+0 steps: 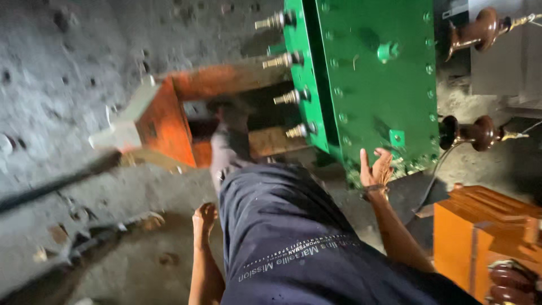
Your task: The person positions a green metal panel onto a support frame, then connects a thin wire to several brown insulators mounted on the panel. The person secures the wire to each insulator's terminal by hand.
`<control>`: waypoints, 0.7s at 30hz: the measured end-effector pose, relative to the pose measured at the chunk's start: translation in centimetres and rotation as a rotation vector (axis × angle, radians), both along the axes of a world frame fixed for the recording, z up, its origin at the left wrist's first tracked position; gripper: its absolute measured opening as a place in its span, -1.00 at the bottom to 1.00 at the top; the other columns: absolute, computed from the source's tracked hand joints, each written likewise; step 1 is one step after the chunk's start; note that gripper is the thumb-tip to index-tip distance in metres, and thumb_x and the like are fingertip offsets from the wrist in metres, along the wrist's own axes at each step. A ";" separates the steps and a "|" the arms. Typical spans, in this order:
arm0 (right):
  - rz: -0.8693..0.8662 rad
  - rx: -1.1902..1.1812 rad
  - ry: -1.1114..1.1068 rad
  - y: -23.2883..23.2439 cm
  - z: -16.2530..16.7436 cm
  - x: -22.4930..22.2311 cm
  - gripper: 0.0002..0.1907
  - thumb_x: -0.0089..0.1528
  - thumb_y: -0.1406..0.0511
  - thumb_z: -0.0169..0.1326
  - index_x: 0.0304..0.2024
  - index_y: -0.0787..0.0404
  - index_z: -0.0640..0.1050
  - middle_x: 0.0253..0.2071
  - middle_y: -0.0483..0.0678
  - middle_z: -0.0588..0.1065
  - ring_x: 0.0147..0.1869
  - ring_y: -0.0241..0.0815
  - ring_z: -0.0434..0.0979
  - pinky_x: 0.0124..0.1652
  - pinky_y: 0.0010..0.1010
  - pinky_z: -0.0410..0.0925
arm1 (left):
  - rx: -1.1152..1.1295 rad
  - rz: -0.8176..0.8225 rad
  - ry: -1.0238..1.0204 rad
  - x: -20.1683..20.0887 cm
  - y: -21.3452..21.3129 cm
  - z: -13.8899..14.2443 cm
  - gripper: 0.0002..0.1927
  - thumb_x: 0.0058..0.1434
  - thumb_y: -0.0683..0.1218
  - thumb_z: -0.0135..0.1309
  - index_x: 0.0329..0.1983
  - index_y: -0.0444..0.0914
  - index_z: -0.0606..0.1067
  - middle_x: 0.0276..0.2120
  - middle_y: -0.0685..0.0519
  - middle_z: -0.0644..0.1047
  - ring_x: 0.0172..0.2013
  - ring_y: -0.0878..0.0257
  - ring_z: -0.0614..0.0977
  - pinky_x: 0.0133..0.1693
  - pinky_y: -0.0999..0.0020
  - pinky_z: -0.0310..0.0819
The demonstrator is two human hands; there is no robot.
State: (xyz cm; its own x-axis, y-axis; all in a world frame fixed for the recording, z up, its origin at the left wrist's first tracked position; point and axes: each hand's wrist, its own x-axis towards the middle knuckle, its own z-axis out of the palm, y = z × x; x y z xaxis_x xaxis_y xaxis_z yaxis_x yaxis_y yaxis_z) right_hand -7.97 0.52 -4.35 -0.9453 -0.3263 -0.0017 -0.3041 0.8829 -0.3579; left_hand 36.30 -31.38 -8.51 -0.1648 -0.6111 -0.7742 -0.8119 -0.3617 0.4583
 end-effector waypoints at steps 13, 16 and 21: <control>-0.301 -0.103 -0.111 -31.3 -1.4 -15.2 -0.14 0.18 -0.11 0.31 0.25 0.25 0.26 0.26 0.16 0.33 0.20 0.28 0.44 0.07 0.01 0.32 | -0.341 0.011 0.573 -18.7 -43.1 2.7 -0.71 0.40 -0.10 0.02 0.10 -0.33 0.53 -0.25 -0.03 0.64 -0.28 0.31 0.65 -0.24 0.42 0.52; -0.372 -0.017 -0.088 -32.9 -1.5 -16.5 -0.17 0.22 -0.12 0.30 0.24 0.25 0.29 0.24 0.17 0.35 0.18 0.30 0.45 0.07 0.02 0.30 | -0.405 -0.055 0.698 -21.3 -46.9 3.2 -0.79 0.47 -0.12 0.00 0.03 -0.31 0.55 -0.30 0.08 0.60 -0.31 0.38 0.61 -0.24 0.47 0.54; -0.494 -0.059 -0.066 -36.8 -3.2 -20.0 -0.19 0.28 -0.15 0.21 0.26 0.28 0.28 0.26 0.17 0.35 0.22 0.27 0.44 0.10 -0.01 0.30 | -0.300 -0.390 0.486 -19.3 -45.4 1.2 -0.78 0.38 -0.15 -0.06 -0.37 -0.28 0.51 -0.49 0.05 0.52 -0.45 0.34 0.49 -0.40 0.40 0.39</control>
State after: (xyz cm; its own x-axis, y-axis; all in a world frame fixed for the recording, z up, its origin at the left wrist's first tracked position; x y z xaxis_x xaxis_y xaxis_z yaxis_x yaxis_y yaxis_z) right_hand -27.93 -36.24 -7.53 -0.9853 0.1590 -0.0619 0.1703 0.8931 -0.4163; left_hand 17.00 -76.82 -7.28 -0.7013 -0.6130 -0.3638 -0.5342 0.1139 0.8377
